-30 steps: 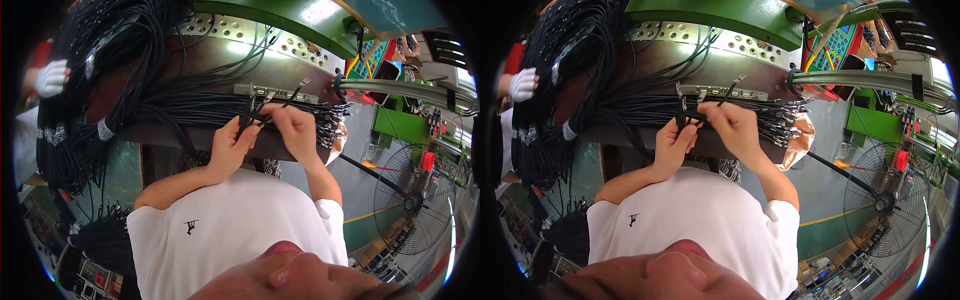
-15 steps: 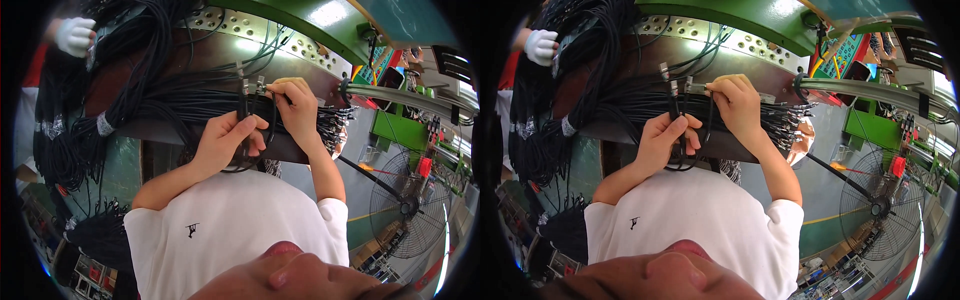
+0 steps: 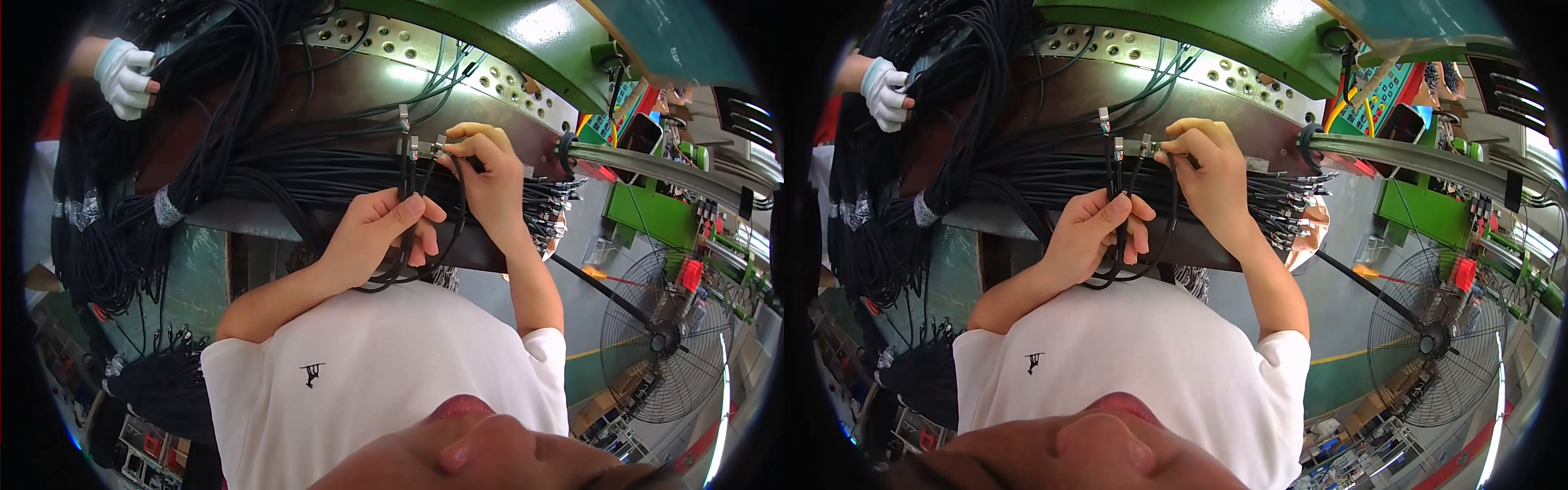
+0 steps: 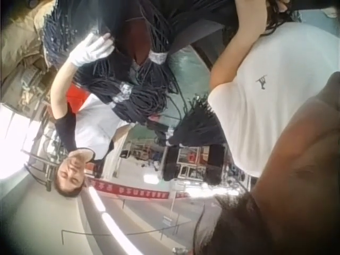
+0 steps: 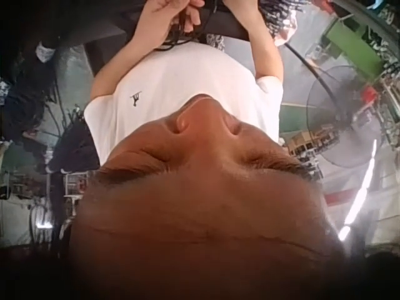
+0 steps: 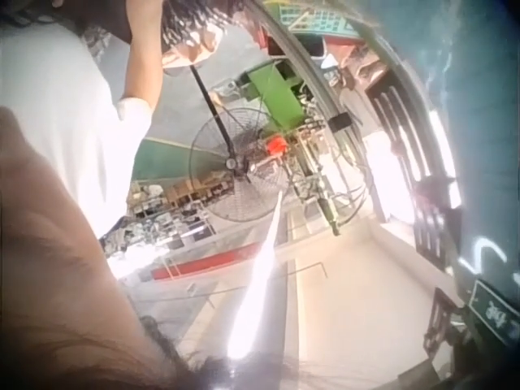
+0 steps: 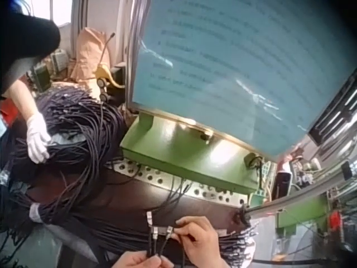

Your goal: The person is assembling wiring harnesses by inserting cable connectors into a testing or assembly jig.

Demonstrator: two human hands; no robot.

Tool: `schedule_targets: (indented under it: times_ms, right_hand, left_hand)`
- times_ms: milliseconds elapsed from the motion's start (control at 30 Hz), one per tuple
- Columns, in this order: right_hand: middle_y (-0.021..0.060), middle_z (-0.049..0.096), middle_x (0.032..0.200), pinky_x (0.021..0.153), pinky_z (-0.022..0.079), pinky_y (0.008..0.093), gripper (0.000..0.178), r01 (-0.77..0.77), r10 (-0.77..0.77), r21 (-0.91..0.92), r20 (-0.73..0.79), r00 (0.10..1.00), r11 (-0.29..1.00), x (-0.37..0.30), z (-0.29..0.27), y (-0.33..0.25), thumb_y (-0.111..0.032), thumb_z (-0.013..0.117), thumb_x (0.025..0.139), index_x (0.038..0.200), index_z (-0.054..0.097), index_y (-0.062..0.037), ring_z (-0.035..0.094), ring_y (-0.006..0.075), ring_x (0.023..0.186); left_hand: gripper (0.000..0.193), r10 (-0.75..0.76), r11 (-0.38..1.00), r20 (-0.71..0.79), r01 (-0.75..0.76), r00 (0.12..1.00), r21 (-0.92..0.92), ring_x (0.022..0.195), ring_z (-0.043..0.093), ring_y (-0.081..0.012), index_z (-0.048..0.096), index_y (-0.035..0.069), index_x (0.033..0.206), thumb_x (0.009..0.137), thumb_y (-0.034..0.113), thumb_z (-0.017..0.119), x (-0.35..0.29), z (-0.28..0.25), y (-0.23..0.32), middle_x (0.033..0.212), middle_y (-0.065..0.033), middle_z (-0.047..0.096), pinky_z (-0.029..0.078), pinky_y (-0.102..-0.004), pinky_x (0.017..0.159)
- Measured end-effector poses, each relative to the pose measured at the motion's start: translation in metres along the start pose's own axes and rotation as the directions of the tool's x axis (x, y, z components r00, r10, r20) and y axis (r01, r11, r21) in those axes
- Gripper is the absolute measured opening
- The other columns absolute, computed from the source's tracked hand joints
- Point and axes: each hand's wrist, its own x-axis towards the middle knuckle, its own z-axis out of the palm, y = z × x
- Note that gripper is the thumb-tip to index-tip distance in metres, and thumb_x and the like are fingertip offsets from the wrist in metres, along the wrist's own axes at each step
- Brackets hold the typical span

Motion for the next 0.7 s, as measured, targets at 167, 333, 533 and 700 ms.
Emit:
schedule_targets:
  times_ms: [167, 333, 533, 700]
  right_hand:
    - [0.0057, 0.064, 0.087, 0.070, 0.050, 0.0346, 0.016, -0.007, 0.008, -0.010, 0.119, 0.993, 1.000, 0.005, -0.009, -0.001, 0.005, 0.069, 0.067, 0.077, 0.059, -0.0027, 0.058, 0.0269, 0.084]
    - [0.0054, 0.061, 0.092, 0.072, 0.048, 0.0361, 0.024, 0.307, -0.300, -0.279, 0.069, 0.952, 0.910, -0.002, -0.011, -0.004, 0.001, 0.066, 0.064, 0.086, 0.060, -0.0072, 0.057, 0.0270, 0.086]
    - [0.0083, 0.058, 0.094, 0.074, 0.048, 0.0353, 0.035, 0.505, -0.547, -0.406, 0.014, 0.837, 0.762, -0.003, -0.017, -0.007, 0.001, 0.064, 0.062, 0.097, 0.062, -0.0055, 0.057, 0.0276, 0.087]
    - [0.0088, 0.058, 0.091, 0.071, 0.050, 0.0367, 0.035, 0.459, -0.448, -0.308, 0.111, 0.887, 0.833, -0.013, -0.018, 0.004, 0.005, 0.062, 0.062, 0.096, 0.062, -0.0038, 0.058, 0.0277, 0.086]
  left_hand:
    - [0.035, -0.015, 1.000, 0.025, 0.015, 1.000, -0.017, 0.059, 0.058, -0.0118, 0.059, -0.002, 0.100, 0.100, 0.029, 0.045, -0.001, 0.000, -0.001, 0.074, -0.0103, 0.064, 0.047, -0.0212, 0.056]
    - [0.033, -0.007, 0.999, 0.076, 0.010, 0.997, -0.032, 0.060, 0.057, -0.0102, 0.060, -0.002, 0.100, 0.099, 0.029, 0.047, 0.002, 0.002, -0.001, 0.075, -0.0087, 0.064, 0.047, -0.0214, 0.058]
    - [0.034, -0.106, 0.994, 0.005, 0.106, 0.994, 0.016, 0.061, 0.056, -0.0109, 0.058, -0.004, 0.107, 0.101, 0.026, 0.043, -0.003, 0.018, 0.002, 0.075, -0.0090, 0.062, 0.046, -0.0217, 0.058]
    - [0.031, 0.108, 0.994, -0.119, -0.109, 0.987, -0.002, 0.052, 0.035, -0.0033, 0.053, 0.005, 0.118, 0.101, 0.029, 0.042, 0.002, 0.016, 0.003, 0.060, 0.0030, 0.041, 0.029, -0.0188, 0.048]
